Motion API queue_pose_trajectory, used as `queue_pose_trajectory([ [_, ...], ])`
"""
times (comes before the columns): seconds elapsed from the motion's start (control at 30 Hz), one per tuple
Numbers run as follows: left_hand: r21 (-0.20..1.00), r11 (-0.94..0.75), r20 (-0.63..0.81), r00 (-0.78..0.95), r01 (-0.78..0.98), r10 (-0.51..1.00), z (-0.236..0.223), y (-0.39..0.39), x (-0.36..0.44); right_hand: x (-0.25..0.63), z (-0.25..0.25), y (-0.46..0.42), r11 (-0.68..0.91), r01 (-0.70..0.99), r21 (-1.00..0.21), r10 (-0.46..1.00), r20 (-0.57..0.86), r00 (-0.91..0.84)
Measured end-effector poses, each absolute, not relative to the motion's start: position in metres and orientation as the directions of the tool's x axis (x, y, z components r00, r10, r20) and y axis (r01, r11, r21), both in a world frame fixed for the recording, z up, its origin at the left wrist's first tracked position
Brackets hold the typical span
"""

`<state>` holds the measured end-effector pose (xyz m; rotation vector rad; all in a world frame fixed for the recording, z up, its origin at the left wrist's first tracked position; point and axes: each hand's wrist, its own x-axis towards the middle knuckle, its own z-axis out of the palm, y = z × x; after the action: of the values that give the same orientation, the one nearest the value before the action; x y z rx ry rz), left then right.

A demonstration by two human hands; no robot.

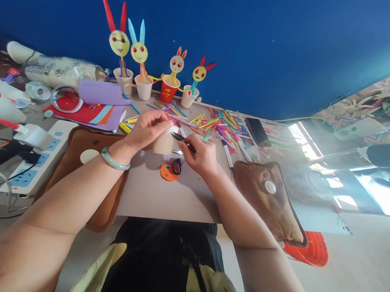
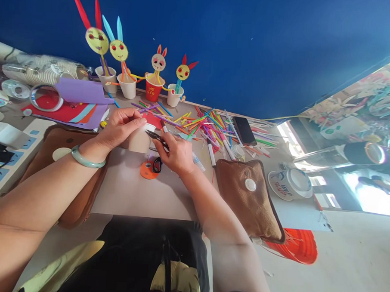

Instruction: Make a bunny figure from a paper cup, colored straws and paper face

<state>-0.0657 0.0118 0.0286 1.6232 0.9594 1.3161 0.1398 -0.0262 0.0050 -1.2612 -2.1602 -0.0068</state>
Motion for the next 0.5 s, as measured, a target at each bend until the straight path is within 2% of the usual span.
queue_pose_trajectory([
  [0.2, 0.916, -0.389, 0.375, 0.144, 0.093, 0.916, 0.0281, 0.0118, -0.0653, 0.1391, 0.0058, -0.0260, 0.540, 0.789, -0.292, 0.782, 0.520, -0.344],
  [0.5, 0.855, -0.478, 0.469, 0.094, 0.201, 0.878, 0.0245, 0.0109, -0.0645, 0.1353, 0.0030, -0.0266, 0.505, 0.785, -0.360, 0.815, 0.497, -0.296],
])
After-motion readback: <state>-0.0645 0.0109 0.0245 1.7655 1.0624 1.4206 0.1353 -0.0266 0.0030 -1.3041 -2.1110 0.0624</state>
